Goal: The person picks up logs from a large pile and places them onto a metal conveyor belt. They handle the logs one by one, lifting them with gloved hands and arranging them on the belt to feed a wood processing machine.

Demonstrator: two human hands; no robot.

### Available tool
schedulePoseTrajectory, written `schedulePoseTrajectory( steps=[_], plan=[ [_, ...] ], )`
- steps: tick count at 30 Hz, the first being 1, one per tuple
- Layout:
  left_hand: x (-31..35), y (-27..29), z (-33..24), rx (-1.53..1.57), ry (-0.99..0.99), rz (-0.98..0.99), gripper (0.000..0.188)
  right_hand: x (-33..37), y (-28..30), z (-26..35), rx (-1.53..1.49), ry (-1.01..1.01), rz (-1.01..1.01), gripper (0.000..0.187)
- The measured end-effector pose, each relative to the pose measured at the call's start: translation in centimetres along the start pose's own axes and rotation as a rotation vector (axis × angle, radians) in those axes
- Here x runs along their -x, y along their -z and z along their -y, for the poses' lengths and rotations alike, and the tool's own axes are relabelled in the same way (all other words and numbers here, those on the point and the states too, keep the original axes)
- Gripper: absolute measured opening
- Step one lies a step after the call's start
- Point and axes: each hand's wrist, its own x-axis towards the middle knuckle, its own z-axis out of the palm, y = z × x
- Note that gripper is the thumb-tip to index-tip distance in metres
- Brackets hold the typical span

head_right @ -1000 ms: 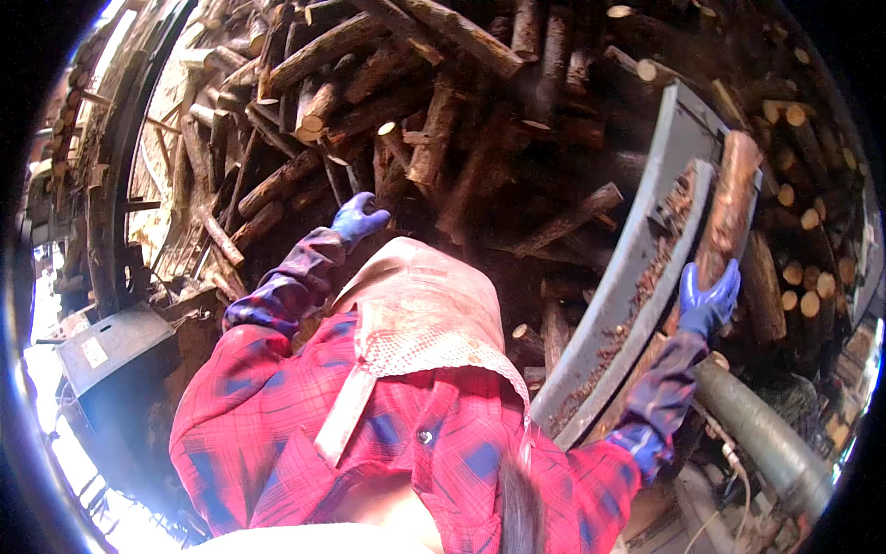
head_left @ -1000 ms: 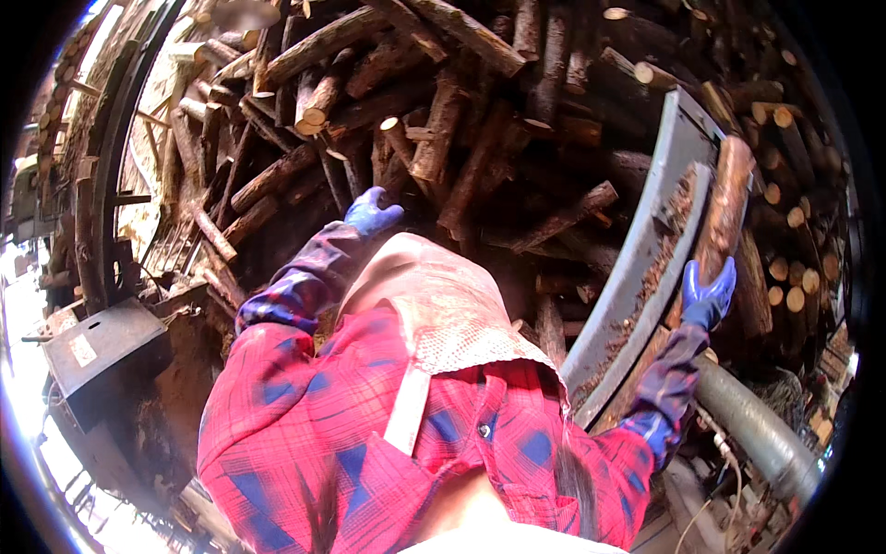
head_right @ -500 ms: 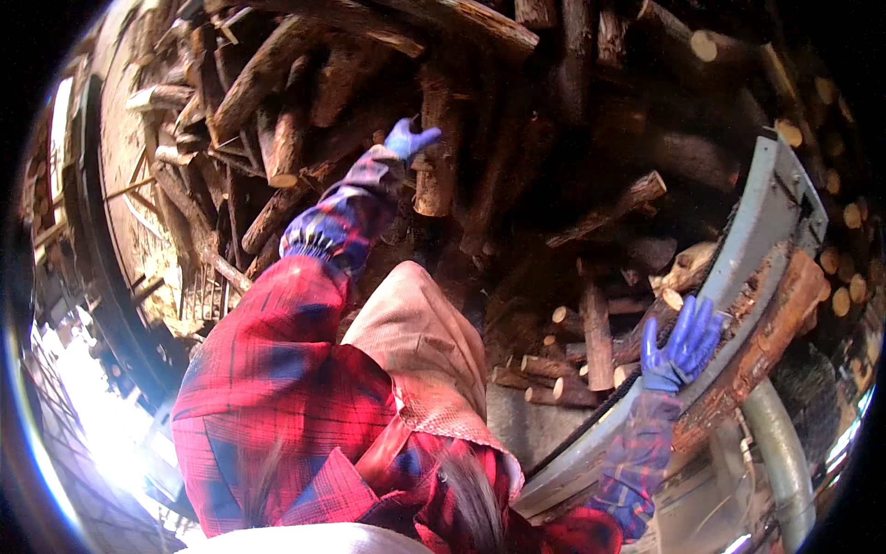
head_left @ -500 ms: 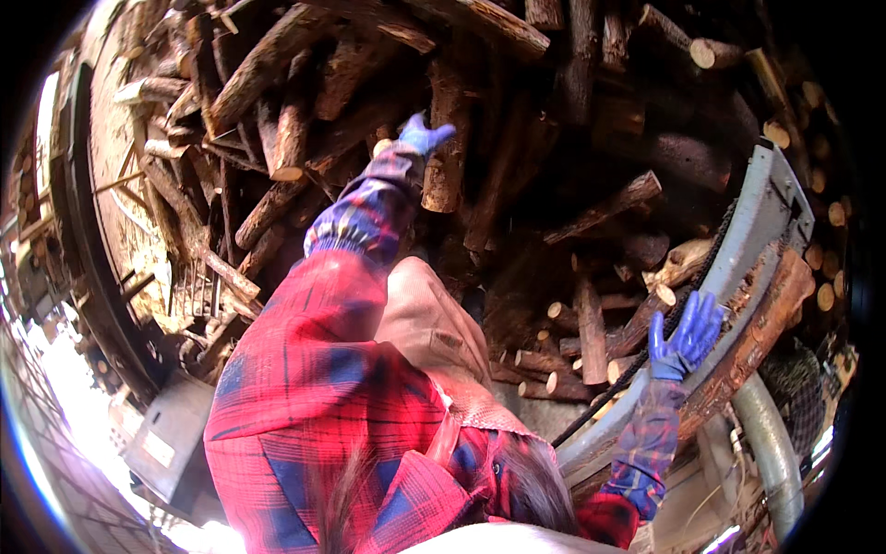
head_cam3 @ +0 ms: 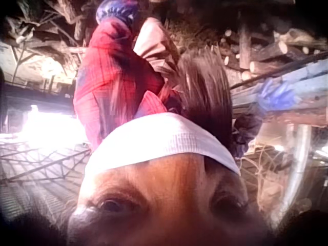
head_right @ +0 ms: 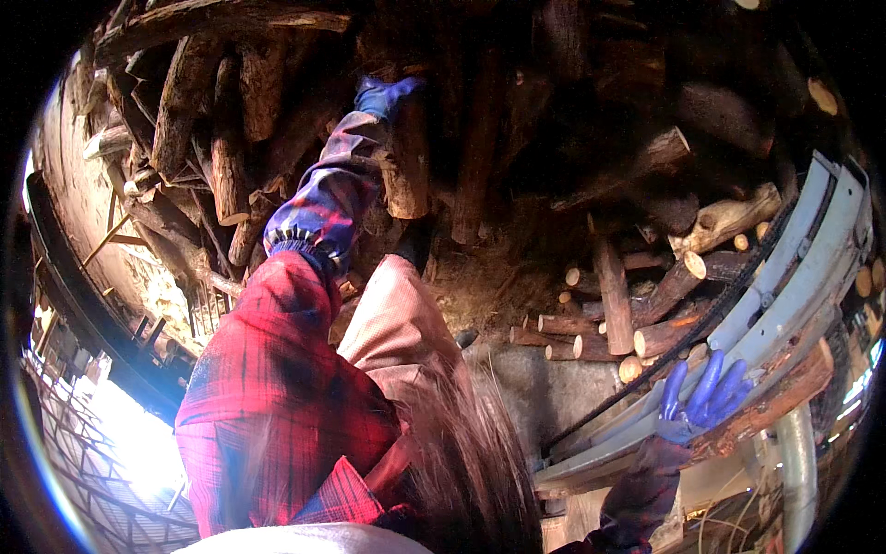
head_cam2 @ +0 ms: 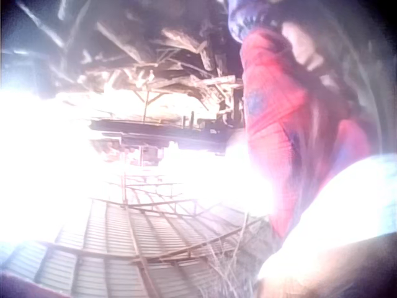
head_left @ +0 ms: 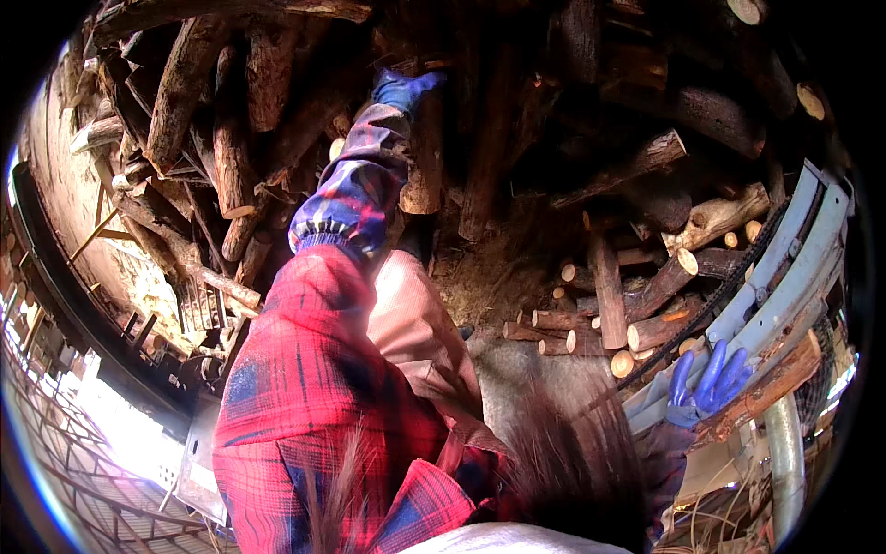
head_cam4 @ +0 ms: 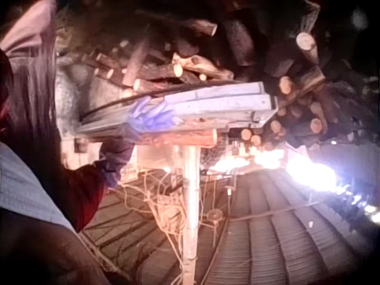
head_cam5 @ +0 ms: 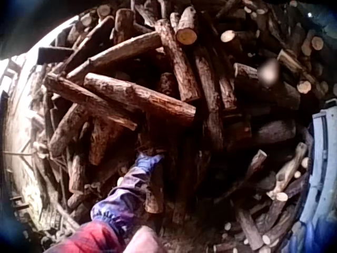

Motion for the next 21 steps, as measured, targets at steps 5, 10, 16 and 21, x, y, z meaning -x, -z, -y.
schedulePoseTrajectory(
  steps=[5,10,16,21],
  plan=[
    [7.3,3.8,-3.1,0.687,-0.234,0.334,0.076,-0.6,2.0,1.6,-0.144,-0.19,-0.011,0.05],
    [18.9,8.1,-6.1,0.878,-0.225,0.519,0.045,1.6,2.7,1.9,-0.193,-0.436,0.071,0.063],
    [29.8,9.5,-11.2,0.881,-0.328,0.454,0.033,-2.3,3.5,13.3,-1.015,-0.585,-0.086,0.096],
    [33.5,8.9,-19.9,1.49,-0.142,0.448,0.042,0.5,-1.3,26.0,-2.419,-0.605,0.148,0.082]
  ],
)
